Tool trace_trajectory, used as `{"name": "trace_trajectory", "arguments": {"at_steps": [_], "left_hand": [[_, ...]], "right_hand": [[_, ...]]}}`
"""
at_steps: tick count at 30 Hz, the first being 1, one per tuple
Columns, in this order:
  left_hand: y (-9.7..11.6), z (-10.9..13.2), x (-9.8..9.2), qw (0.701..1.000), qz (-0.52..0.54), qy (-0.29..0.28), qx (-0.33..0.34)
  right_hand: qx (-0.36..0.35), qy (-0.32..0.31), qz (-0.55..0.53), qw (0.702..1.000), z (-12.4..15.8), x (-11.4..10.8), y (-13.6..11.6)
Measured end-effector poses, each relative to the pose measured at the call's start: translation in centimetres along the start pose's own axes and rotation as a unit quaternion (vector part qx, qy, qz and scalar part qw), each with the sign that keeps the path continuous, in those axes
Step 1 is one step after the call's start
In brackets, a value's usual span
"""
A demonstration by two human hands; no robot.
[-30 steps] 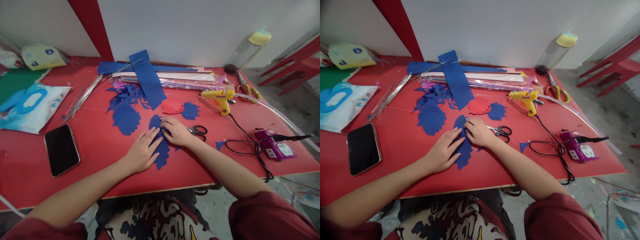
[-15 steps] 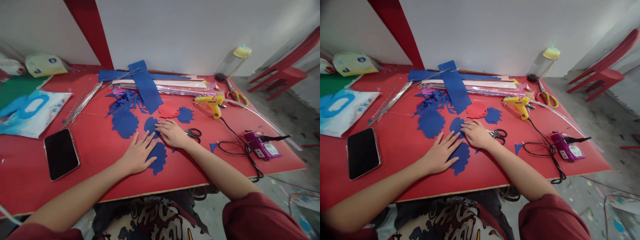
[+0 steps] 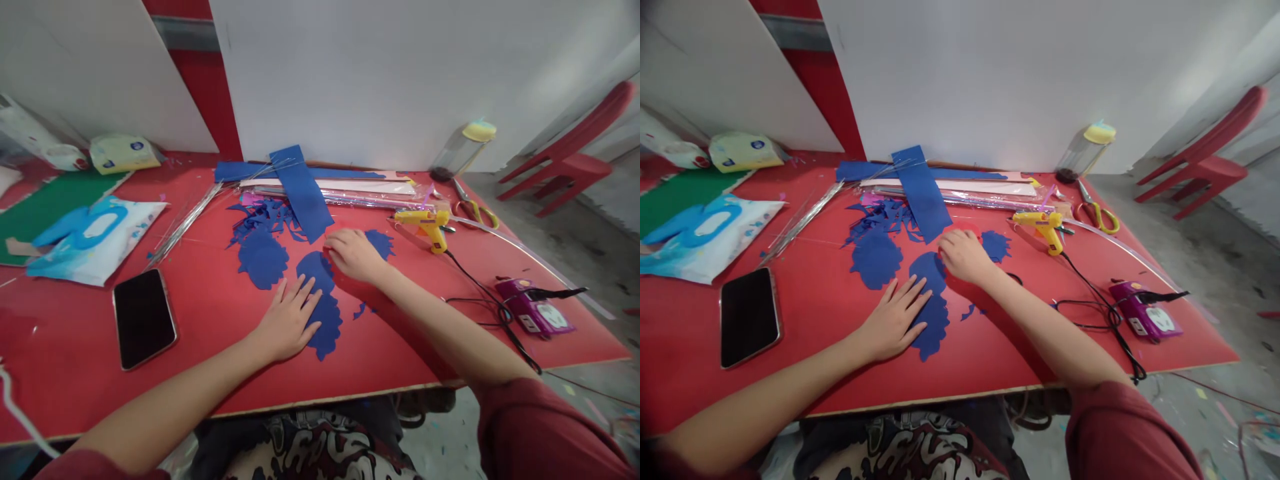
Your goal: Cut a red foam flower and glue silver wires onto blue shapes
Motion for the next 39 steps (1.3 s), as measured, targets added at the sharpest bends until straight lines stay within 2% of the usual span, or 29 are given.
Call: {"name": "trace_trajectory", "arguments": {"at_steps": [5,10,16,22,29,33,39], "left_hand": [[-0.1,0.0,0.1,1.000,0.009,-0.009,-0.007],[-0.1,0.1,0.0,1.000,0.015,-0.011,-0.007],[-0.2,0.1,0.1,1.000,0.025,-0.015,-0.004],[-0.2,0.1,-0.1,1.000,0.026,-0.002,-0.004],[-0.1,0.1,-0.1,1.000,0.022,0.005,-0.001],[0.1,0.0,-0.1,1.000,0.016,0.005,-0.007],[0.0,0.0,-0.2,1.000,0.027,-0.007,-0.007]], "right_hand": [[0.051,-0.010,0.056,0.997,-7.1,0.0,3.5],[0.070,-0.023,0.106,0.992,-14.3,1.4,4.9],[0.101,-0.030,0.112,0.988,-19.2,4.1,5.5],[0.128,-0.027,0.104,0.986,-21.3,5.7,5.7],[0.107,-0.009,0.108,0.988,-20.7,5.2,5.9],[0.090,-0.021,0.108,0.990,-21.0,5.1,6.3],[0.113,-0.049,0.104,0.987,-22.2,6.6,6.6]]}}
Point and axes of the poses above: each hand's wrist, its own z-axis away from the middle knuckle, its own x-axis out of the palm, y = z × x, the point moved 9 cm from there along -z, towards the middle knuckle, and after that the axes turned 8 degrees about x, right-handed, at the moved point
